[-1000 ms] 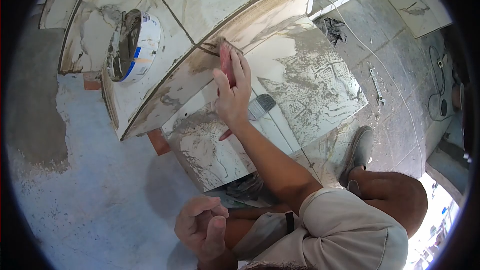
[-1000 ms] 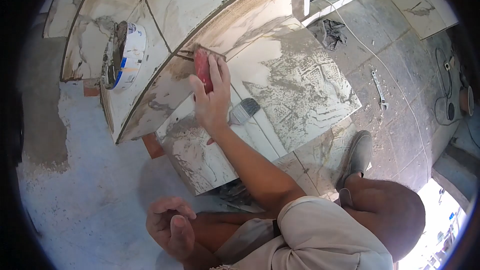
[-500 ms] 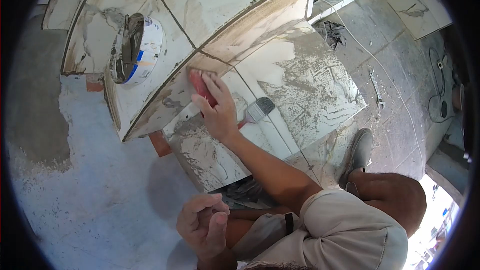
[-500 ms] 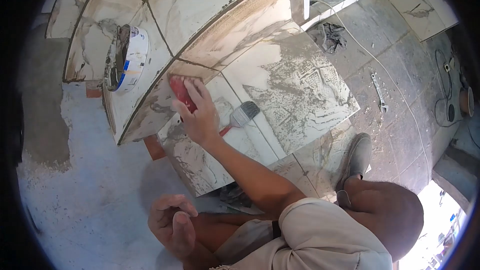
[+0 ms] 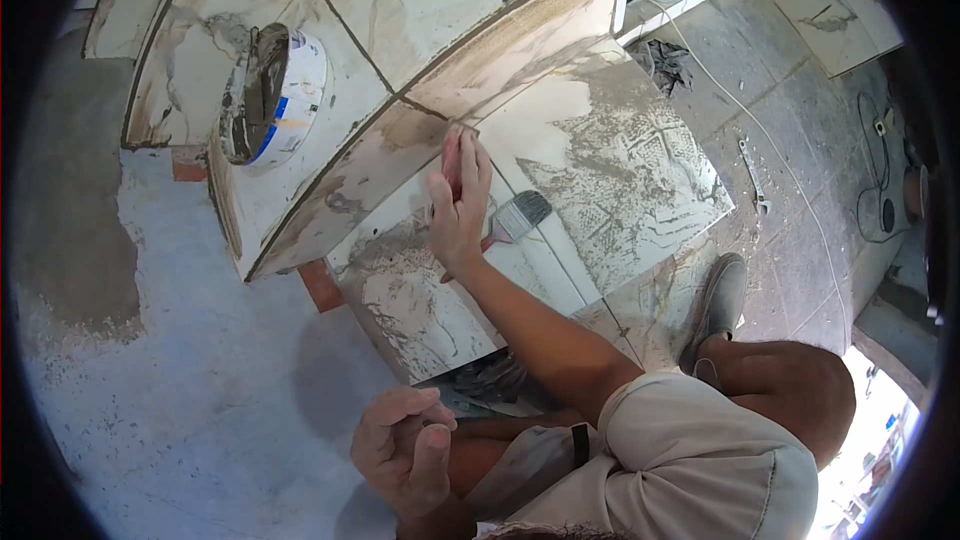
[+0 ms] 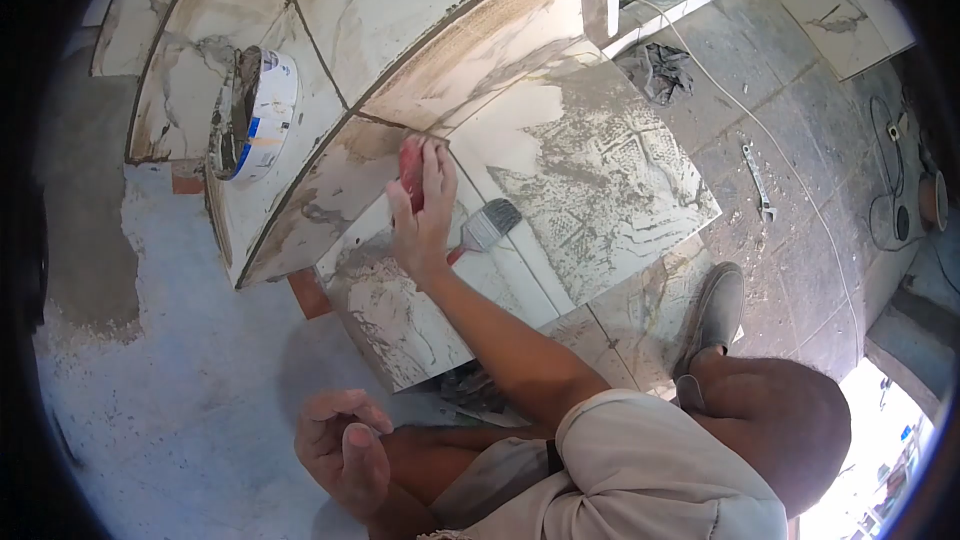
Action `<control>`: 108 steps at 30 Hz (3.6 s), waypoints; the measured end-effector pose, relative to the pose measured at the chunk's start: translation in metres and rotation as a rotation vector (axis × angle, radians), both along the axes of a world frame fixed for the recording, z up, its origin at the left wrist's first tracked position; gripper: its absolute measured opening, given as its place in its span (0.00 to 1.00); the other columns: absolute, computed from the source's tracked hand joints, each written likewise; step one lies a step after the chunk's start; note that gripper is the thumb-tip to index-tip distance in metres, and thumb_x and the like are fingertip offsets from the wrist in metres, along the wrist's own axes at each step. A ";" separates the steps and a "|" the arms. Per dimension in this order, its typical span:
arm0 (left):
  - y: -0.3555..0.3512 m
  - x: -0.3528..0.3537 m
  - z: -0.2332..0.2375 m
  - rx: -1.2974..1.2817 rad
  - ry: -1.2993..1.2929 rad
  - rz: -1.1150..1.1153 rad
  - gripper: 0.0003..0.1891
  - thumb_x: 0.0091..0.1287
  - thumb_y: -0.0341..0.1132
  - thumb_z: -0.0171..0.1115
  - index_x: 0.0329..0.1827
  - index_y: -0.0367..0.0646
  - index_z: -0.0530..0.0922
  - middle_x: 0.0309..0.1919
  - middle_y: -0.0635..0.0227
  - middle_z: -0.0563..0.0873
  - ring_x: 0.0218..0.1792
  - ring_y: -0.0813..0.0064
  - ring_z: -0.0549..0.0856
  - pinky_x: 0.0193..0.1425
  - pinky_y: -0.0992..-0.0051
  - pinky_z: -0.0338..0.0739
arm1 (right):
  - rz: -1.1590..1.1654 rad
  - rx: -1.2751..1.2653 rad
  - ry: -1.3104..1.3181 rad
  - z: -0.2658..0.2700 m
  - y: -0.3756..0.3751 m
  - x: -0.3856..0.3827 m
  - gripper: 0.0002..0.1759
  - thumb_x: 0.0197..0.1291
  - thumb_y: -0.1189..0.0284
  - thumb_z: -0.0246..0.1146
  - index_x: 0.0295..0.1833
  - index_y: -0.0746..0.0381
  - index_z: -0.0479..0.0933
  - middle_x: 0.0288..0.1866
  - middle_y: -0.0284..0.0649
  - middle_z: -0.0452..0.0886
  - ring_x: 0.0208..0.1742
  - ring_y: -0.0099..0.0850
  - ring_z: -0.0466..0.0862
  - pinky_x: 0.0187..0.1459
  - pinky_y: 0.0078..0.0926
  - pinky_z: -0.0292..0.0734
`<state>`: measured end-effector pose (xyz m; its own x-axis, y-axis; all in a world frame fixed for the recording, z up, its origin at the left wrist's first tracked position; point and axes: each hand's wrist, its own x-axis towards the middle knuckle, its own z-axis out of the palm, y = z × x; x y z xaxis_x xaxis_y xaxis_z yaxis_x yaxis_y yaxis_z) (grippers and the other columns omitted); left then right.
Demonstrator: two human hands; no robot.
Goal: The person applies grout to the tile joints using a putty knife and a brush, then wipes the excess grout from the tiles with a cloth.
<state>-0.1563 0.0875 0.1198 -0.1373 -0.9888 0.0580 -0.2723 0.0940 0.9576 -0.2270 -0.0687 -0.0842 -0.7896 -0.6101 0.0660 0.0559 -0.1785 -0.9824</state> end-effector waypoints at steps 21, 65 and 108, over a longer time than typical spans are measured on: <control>-0.006 -0.011 -0.006 0.044 -0.026 -0.045 0.22 0.66 0.46 0.69 0.45 0.32 0.77 0.27 0.64 0.79 0.25 0.78 0.78 0.28 0.81 0.71 | 0.084 -0.167 -0.217 -0.020 -0.010 0.007 0.39 0.67 0.61 0.57 0.77 0.69 0.53 0.78 0.63 0.50 0.79 0.52 0.52 0.76 0.41 0.45; 0.007 -0.006 0.003 0.001 -0.029 -0.017 0.22 0.66 0.45 0.69 0.46 0.31 0.77 0.30 0.64 0.80 0.27 0.78 0.79 0.31 0.81 0.74 | 0.120 0.024 0.011 0.033 -0.004 -0.017 0.36 0.61 0.61 0.65 0.72 0.64 0.66 0.70 0.60 0.62 0.72 0.53 0.64 0.71 0.41 0.61; 0.014 0.009 0.013 -0.037 -0.002 -0.089 0.16 0.57 0.21 0.67 0.49 0.31 0.79 0.34 0.58 0.84 0.30 0.74 0.82 0.36 0.77 0.76 | 0.361 -0.076 -0.436 -0.015 0.003 0.011 0.29 0.70 0.58 0.54 0.71 0.63 0.67 0.53 0.35 0.78 0.37 0.21 0.77 0.35 0.19 0.72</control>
